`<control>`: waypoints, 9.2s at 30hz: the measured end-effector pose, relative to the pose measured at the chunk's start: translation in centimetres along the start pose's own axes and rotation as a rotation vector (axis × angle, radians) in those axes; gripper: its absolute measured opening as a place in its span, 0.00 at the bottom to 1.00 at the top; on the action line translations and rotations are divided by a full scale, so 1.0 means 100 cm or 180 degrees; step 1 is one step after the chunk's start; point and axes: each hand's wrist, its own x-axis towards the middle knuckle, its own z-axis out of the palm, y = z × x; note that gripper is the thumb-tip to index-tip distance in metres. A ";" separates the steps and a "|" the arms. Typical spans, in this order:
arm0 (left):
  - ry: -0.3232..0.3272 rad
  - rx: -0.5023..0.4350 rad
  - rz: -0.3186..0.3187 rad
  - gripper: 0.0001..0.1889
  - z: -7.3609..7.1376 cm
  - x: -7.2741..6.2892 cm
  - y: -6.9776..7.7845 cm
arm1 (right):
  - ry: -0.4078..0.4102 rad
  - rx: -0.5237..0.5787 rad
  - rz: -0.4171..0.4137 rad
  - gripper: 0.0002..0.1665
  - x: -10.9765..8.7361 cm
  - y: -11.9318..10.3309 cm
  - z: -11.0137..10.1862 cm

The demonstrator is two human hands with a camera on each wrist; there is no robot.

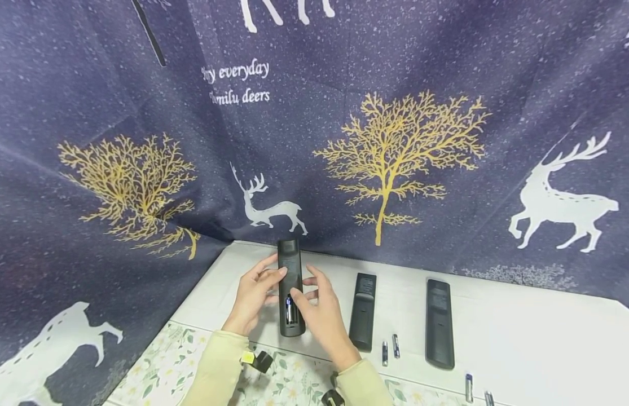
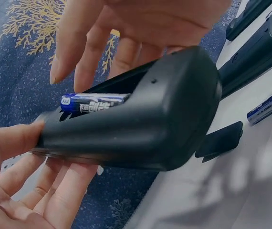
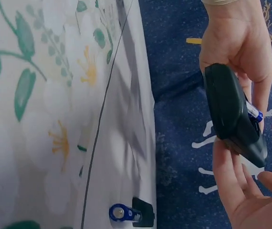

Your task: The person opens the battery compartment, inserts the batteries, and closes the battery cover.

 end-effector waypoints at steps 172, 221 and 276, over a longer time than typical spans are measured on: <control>0.0130 -0.0249 0.0120 0.31 0.000 -0.003 0.008 | -0.1503 -0.1357 -0.0347 0.13 0.008 0.005 -0.047; 0.0071 -0.0197 0.0173 0.31 0.000 -0.003 0.006 | -0.0845 -0.1080 -0.0765 0.15 -0.009 -0.032 -0.014; -0.0108 -0.0144 0.0160 0.32 0.007 -0.006 0.010 | -0.0803 -0.0892 -0.0597 0.59 0.004 -0.017 -0.035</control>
